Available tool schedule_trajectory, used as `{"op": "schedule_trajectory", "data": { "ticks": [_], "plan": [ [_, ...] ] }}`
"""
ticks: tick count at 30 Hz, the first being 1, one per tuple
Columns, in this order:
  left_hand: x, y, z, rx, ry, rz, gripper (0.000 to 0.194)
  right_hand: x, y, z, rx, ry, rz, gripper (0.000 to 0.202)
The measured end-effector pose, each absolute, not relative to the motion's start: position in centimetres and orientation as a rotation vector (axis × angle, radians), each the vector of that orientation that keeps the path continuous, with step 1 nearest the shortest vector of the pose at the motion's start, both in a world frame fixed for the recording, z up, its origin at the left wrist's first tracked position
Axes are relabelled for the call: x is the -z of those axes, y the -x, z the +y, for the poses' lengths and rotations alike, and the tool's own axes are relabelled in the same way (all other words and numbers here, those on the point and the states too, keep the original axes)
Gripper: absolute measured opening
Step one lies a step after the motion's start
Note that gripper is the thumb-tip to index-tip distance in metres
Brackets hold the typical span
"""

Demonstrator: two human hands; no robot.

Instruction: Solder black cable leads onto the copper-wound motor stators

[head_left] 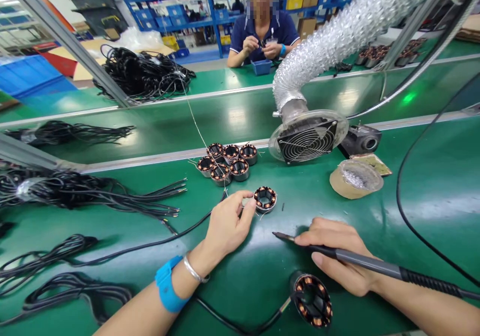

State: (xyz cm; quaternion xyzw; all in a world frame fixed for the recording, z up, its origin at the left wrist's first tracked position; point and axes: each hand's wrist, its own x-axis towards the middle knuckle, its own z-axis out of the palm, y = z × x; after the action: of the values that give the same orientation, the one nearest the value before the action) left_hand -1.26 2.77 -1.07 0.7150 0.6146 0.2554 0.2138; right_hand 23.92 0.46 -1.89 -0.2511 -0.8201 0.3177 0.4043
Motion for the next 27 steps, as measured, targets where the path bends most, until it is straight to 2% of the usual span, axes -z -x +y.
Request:
{"op": "schedule_trajectory", "data": {
  "ticks": [27],
  "plan": [
    [1.29, 1.34, 2.79, -0.709, -1.988, 1.708, 0.031, 2.32, -23.74, 0.68, -0.789, 0.677, -2.031, 0.026]
  ]
}}
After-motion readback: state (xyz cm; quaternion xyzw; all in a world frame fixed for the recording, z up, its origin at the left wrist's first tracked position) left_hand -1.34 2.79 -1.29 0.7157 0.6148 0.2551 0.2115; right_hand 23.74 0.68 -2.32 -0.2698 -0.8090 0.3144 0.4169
